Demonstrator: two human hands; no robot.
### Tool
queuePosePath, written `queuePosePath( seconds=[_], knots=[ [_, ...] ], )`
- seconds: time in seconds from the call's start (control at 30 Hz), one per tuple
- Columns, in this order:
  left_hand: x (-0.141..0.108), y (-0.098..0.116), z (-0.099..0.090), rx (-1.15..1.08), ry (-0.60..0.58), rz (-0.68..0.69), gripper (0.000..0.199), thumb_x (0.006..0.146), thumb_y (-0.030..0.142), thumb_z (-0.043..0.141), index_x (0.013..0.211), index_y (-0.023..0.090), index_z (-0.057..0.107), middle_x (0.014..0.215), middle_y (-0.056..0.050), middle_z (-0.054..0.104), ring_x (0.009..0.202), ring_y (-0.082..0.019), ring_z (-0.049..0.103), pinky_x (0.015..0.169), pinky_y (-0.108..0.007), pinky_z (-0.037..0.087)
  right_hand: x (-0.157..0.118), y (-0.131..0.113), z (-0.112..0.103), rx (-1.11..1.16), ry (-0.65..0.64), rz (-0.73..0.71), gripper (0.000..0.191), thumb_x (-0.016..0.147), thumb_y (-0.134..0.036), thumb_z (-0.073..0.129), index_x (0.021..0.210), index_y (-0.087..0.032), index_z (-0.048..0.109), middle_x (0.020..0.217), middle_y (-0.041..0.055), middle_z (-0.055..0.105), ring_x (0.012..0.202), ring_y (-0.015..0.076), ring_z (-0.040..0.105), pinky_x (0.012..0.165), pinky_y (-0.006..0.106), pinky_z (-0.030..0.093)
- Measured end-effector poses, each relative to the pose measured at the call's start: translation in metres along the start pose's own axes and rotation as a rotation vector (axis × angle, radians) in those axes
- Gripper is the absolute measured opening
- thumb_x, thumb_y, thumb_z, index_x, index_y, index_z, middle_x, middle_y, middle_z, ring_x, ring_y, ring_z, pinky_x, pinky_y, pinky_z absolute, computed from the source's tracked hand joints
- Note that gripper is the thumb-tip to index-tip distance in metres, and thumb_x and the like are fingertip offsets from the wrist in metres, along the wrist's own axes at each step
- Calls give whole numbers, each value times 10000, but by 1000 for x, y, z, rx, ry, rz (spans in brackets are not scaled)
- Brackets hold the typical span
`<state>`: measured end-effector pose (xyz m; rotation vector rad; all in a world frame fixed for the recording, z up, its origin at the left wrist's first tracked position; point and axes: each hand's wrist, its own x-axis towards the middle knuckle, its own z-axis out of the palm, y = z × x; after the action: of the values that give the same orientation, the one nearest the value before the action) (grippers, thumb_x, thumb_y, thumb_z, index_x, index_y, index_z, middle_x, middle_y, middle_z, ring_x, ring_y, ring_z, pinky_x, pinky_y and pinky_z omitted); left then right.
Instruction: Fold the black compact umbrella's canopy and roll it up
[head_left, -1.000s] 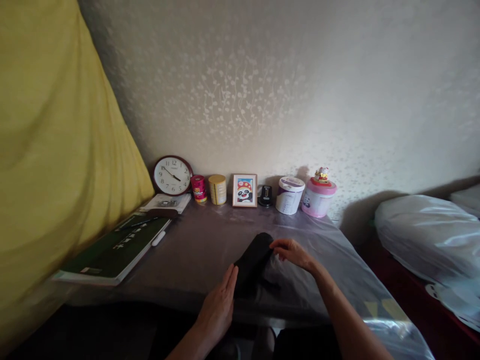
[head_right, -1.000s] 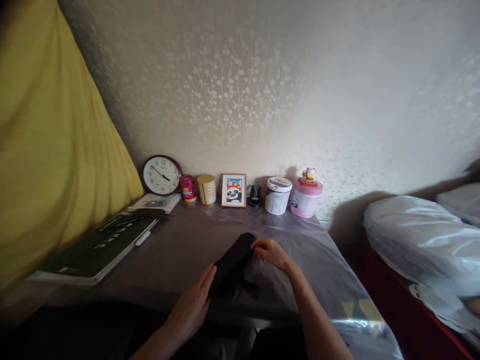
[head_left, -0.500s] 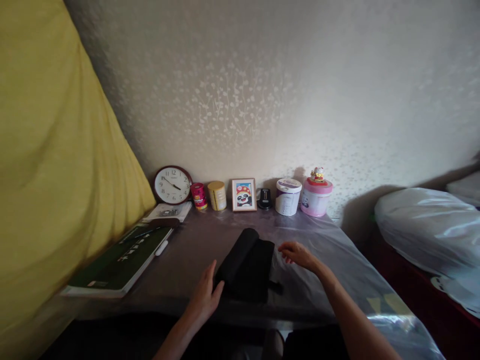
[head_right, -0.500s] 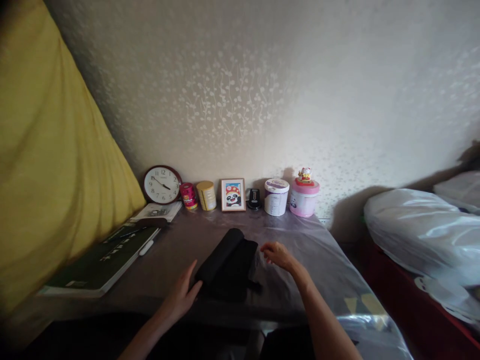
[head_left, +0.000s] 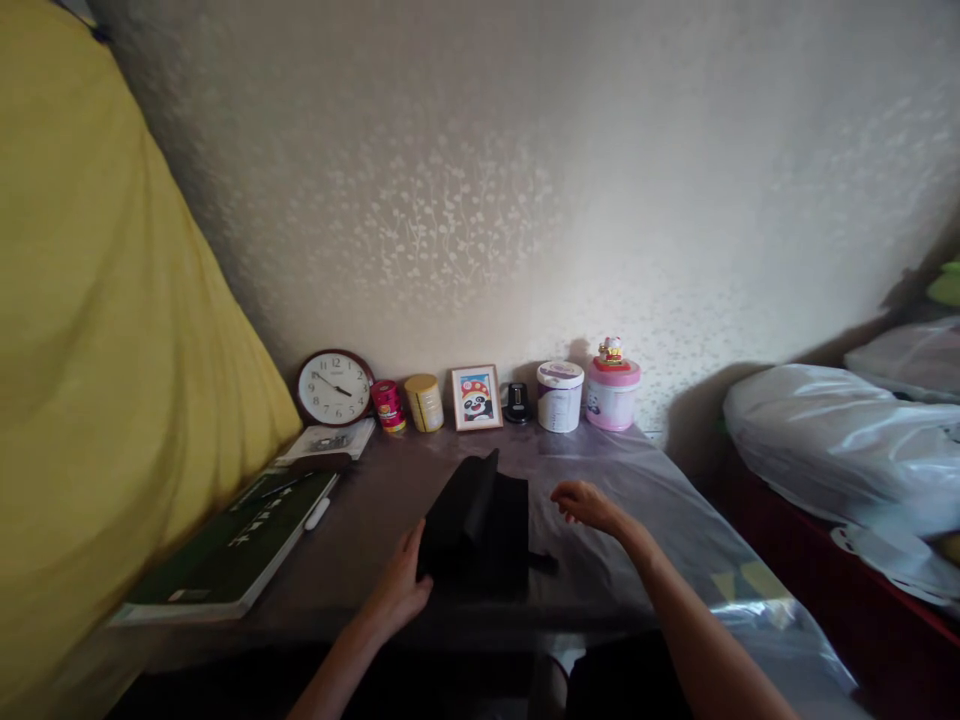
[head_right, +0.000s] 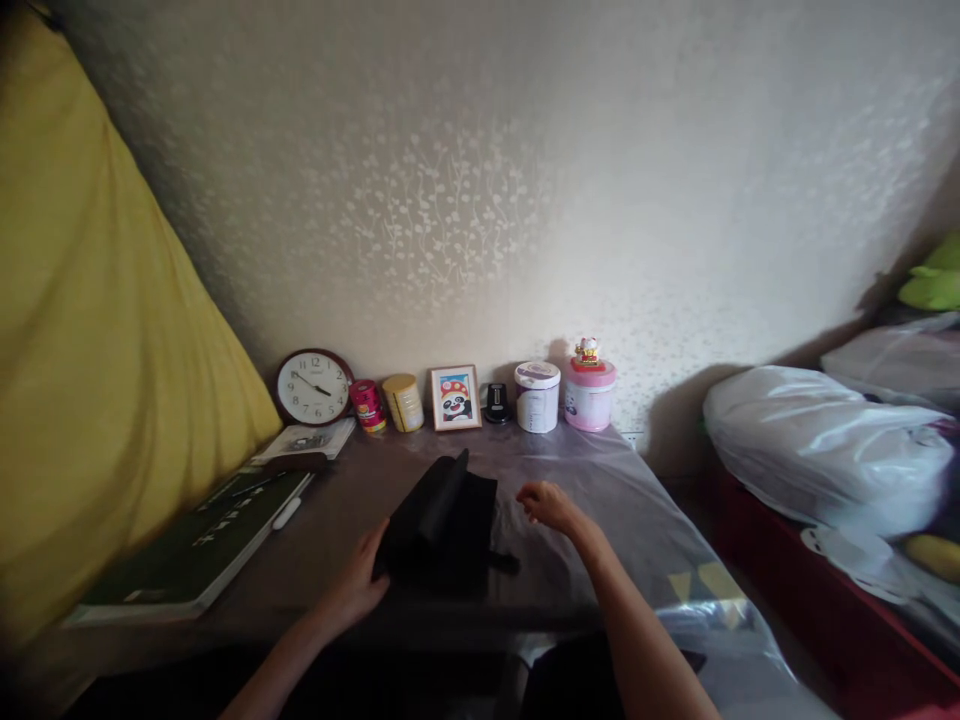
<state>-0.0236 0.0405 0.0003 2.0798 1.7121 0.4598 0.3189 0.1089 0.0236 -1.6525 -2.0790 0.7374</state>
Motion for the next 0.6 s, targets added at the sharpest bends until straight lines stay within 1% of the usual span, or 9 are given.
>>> queuePosePath(
  seconds=[0.07, 0.13, 0.23, 0.27, 0.33, 0.4, 0.47, 0.53, 0.6],
  knots=[
    [0, 1, 2, -11, 20, -27, 827, 665, 71, 441, 1411, 196, 104, 1483, -143, 128, 1249, -264, 386, 969, -359, 361, 0, 0, 0, -12, -2, -1, 287, 767, -107, 404, 905, -128, 655, 691, 43, 674, 555, 105, 608, 536, 190, 435],
    [1, 4, 4, -40, 25, -32, 855, 637, 52, 443, 1405, 239, 119, 1493, -123, 94, 1214, -267, 429, 937, -355, 382, 1, 0, 0, -27, -2, -2, 292, 762, -101, 405, 899, -125, 661, 675, 46, 672, 548, 107, 605, 530, 190, 433],
    [4, 6, -2, -127, 11, -9, 820, 627, 69, 468, 1383, 229, 192, 1442, -121, 261, 1163, -237, 480, 915, -324, 397, 2, 0, 1, -33, 10, 7, 298, 753, -96, 406, 900, -126, 664, 649, 41, 666, 542, 106, 602, 524, 186, 430],
    [4, 6, -6, -165, -4, -6, 780, 640, 93, 477, 1367, 216, 223, 1374, -125, 377, 1103, -223, 527, 881, -317, 422, 2, 0, 1, -30, 13, 9, 299, 754, -98, 406, 902, -128, 664, 650, 39, 666, 544, 105, 602, 522, 184, 430],
    [3, 4, -13, -243, -54, -19, 633, 700, 178, 462, 1311, 178, 297, 1085, -105, 606, 874, -203, 626, 734, -318, 485, 3, 2, 0, -25, 18, 16, 301, 754, -98, 402, 904, -127, 661, 662, 40, 668, 547, 104, 603, 516, 180, 428],
    [1, 4, -18, -308, -105, -52, 460, 775, 296, 399, 1207, 138, 388, 736, -39, 641, 611, -189, 622, 564, -312, 489, 2, 4, -1, -26, 23, 24, 306, 751, -90, 397, 908, -123, 658, 674, 41, 669, 541, 101, 602, 509, 178, 426],
    [-3, 5, -19, -346, -124, -73, 395, 803, 399, 359, 1075, 129, 456, 574, 4, 577, 499, -183, 580, 495, -309, 469, 2, 8, -3, -31, 33, 34, 313, 745, -80, 396, 913, -120, 656, 674, 42, 668, 531, 99, 600, 503, 176, 422],
    [-5, 9, -17, -359, -98, -62, 370, 771, 435, 423, 1001, 151, 483, 613, -8, 585, 560, -197, 599, 547, -325, 479, 1, 10, -4, -40, 43, 41, 312, 733, -73, 406, 912, -119, 657, 670, 44, 669, 528, 100, 597, 499, 175, 416],
    [-5, 15, -15, -357, -42, -26, 367, 696, 373, 528, 1004, 177, 496, 804, -57, 621, 774, -231, 625, 696, -347, 479, 1, 12, -4, -54, 54, 45, 308, 720, -67, 417, 903, -120, 661, 666, 44, 670, 527, 101, 595, 498, 175, 410]
  ],
)
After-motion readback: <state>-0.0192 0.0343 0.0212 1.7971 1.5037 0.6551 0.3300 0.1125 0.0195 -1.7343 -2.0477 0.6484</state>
